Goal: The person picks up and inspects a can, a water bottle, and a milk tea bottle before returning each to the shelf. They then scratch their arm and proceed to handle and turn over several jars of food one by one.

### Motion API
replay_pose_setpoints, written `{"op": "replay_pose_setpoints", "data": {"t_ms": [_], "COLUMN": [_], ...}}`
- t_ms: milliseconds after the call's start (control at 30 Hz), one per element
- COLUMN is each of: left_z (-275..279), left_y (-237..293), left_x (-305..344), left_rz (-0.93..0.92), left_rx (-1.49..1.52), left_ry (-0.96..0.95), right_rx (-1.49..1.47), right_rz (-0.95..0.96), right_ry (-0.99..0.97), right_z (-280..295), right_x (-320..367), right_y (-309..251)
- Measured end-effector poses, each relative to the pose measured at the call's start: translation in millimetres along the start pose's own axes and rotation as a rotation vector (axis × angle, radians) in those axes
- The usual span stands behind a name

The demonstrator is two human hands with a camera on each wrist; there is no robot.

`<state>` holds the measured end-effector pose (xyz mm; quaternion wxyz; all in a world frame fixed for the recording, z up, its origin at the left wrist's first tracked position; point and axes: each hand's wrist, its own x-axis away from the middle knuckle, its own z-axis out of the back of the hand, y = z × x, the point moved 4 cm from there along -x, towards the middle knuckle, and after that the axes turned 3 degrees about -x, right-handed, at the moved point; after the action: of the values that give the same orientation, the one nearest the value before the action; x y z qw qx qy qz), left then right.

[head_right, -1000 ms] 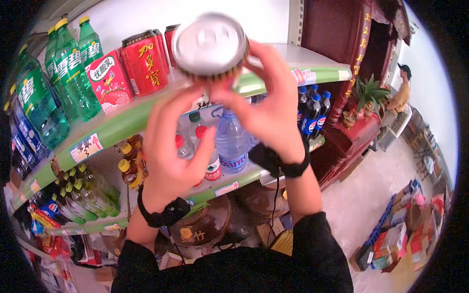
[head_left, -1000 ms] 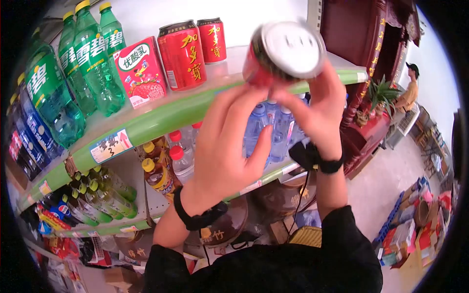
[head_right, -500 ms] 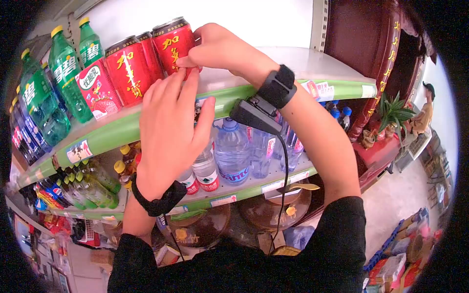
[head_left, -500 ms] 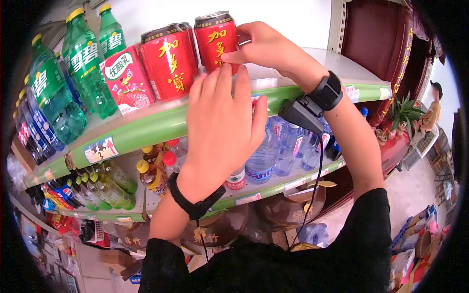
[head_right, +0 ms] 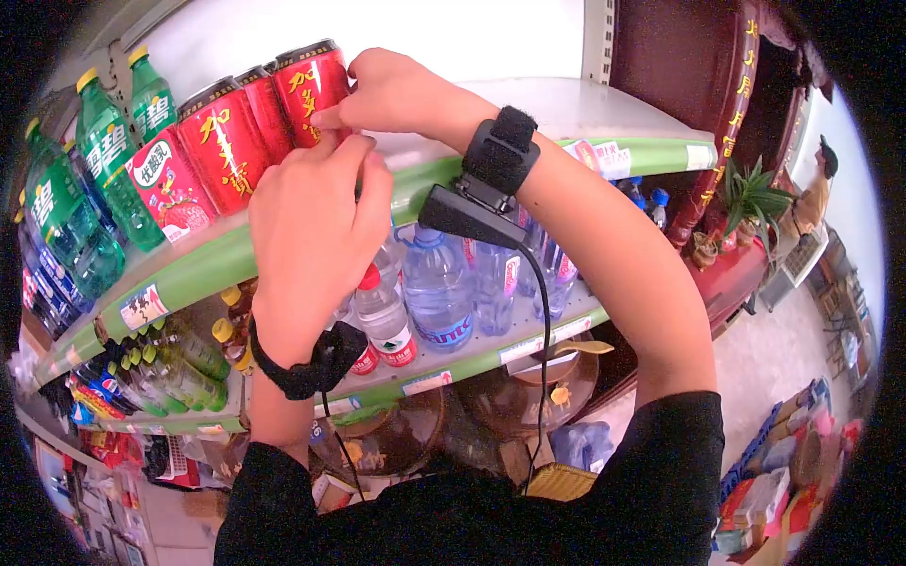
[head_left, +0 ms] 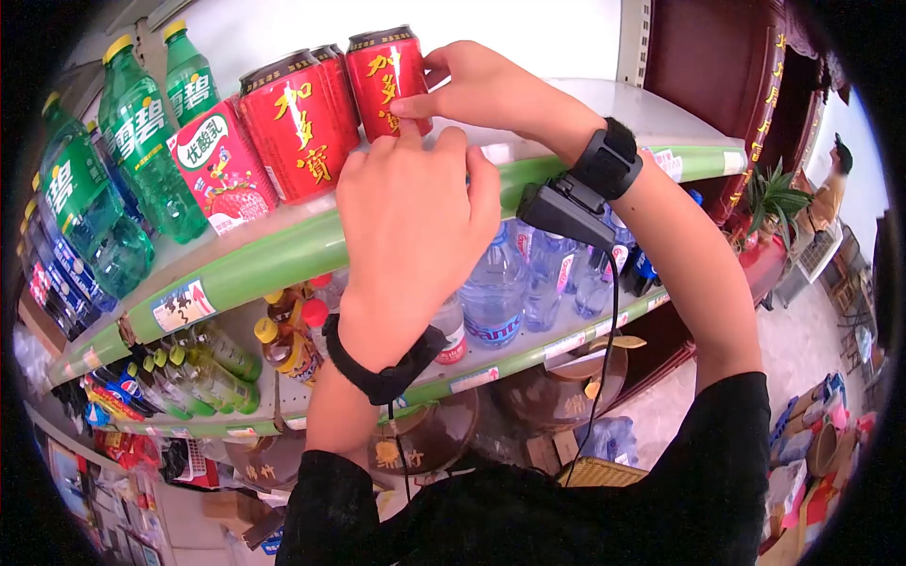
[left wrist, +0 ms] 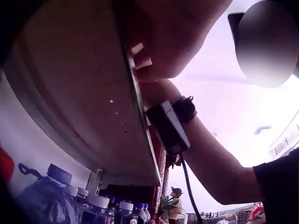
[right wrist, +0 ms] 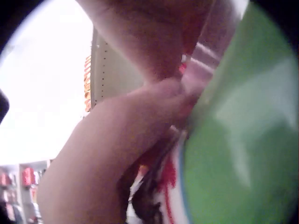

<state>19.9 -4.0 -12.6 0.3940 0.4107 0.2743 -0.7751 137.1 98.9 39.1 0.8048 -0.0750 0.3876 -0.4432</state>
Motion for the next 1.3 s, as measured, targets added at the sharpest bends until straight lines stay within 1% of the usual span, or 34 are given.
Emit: {"op": "replay_pose_setpoints", "data": {"t_ms": [33, 133, 200, 267, 300, 367, 400, 433, 467, 500, 533, 567, 600, 633, 667, 700, 733, 800, 833, 900, 933, 967, 1000, 1067, 1100, 1167, 1200, 1233, 1267, 1300], "left_z": [0.8, 18.5, 40.4, 59.3, 65.0, 61.2, 53.8, 43.4, 9.7, -3.4, -5.5, -11.8, -9.2, -4.5, -1.8, 8.4, 0.3, 25.2, 35.7, 51.5, 64.8, 79.3, 91.6, 111.6, 122.1, 144.7, 155.6, 163.9, 174.4, 197.0], "left_y": [-0.4, -3.6, -6.8, -14.0, -20.5, -32.5, -37.6, -44.9, -60.6, -63.7, -64.1, -69.0, -61.9, -56.6, -53.1, -46.2, -46.9, -41.8, -37.9, -32.8, -29.3, -21.1, -11.7, 2.3, 9.9, 32.9, 44.6, 60.2, 71.0, 85.1], "left_x": [2.6, 18.7, 44.3, 85.3, 105.7, 151.5, 176.4, 208.3, 271.1, 306.2, 334.6, 369.2, 393.7, 414.1, 433.1, 448.2, 486.4, 517.2, 532.5, 553.6, 554.1, 552.2, 551.9, 555.7, 558.1, 556.9, 557.5, 567.5, 575.6, 576.2], "left_rz": [-0.012, -0.224, -0.216, -0.225, -0.253, -0.201, -0.145, -0.105, -0.050, 0.026, 0.157, 0.268, 0.253, 0.147, -0.018, 0.003, -0.107, -0.387, -0.538, -0.855, -0.928, -1.001, -1.073, -1.167, -1.203, -1.218, -1.224, -1.261, -1.296, -1.330], "left_rx": [0.014, 0.265, 0.411, 0.543, 0.609, 0.756, 0.807, 0.812, 0.896, 0.949, 0.915, 0.982, 1.053, 1.074, 0.996, 1.134, 1.243, 1.211, 1.223, 1.222, 1.274, 1.327, 1.382, 1.390, 1.390, 1.468, 1.503, 1.541, 1.599, 1.656], "left_ry": [0.019, 0.316, 0.258, 0.157, 0.094, -0.102, -0.175, -0.243, -0.383, -0.477, -0.658, -0.955, -0.890, -0.895, -0.968, -1.154, -1.187, -1.232, -1.258, -1.261, -1.251, -1.234, -1.210, -1.186, -1.174, -1.130, -1.111, -1.047, -1.032, -1.016], "right_rx": [0.070, 0.043, -0.255, -0.498, -0.457, -0.385, -0.573, -0.670, -0.491, -0.520, -0.554, -0.545, -0.540, -0.537, -0.546, -0.564, -0.499, -0.378, -0.362, -0.332, -0.314, -0.306, -0.278, -0.224, -0.194, -0.135, -0.098, -0.060, -0.026, -0.017], "right_rz": [0.000, 0.421, 0.386, 0.135, 0.078, -0.069, -0.340, -0.510, -0.592, -0.672, -0.751, -0.835, -0.923, -1.006, -1.091, -1.174, -1.204, -1.271, -1.336, -1.384, -1.396, -1.424, -1.438, -1.457, -1.467, -1.480, -1.473, -1.466, -1.460, -1.471], "right_ry": [0.034, 0.532, 0.577, 0.580, 0.516, 0.416, 0.330, 0.265, 0.324, 0.352, 0.382, 0.345, 0.304, 0.321, 0.334, 0.339, 0.404, 0.504, 0.557, 0.667, 0.725, 0.725, 0.776, 0.862, 0.922, 1.036, 1.079, 1.120, 1.160, 1.173], "right_z": [0.9, 18.6, 25.0, 6.5, -12.1, -71.7, -106.1, -150.3, -217.6, -259.0, -290.1, -313.1, -326.9, -335.5, -349.2, -363.5, -373.7, -396.9, -392.5, -406.4, -411.9, -413.1, -415.8, -419.6, -419.2, -418.1, -419.9, -422.4, -424.3, -424.6], "right_x": [1.6, 46.9, 107.0, 177.3, 211.1, 271.4, 295.3, 322.4, 379.7, 417.8, 444.2, 467.7, 489.3, 507.4, 521.2, 534.4, 549.2, 578.8, 581.7, 604.5, 613.6, 621.2, 630.2, 648.2, 655.0, 667.5, 676.4, 686.4, 696.7, 706.1], "right_y": [-0.6, -26.4, -66.3, -77.1, -72.2, -50.9, -44.1, -24.4, -7.9, -4.6, -12.5, -30.6, -48.3, -67.2, -89.5, -110.2, -128.3, -171.4, -203.5, -247.4, -267.2, -287.5, -304.4, -336.8, -354.1, -386.9, -401.9, -417.4, -434.8, -454.6]}}
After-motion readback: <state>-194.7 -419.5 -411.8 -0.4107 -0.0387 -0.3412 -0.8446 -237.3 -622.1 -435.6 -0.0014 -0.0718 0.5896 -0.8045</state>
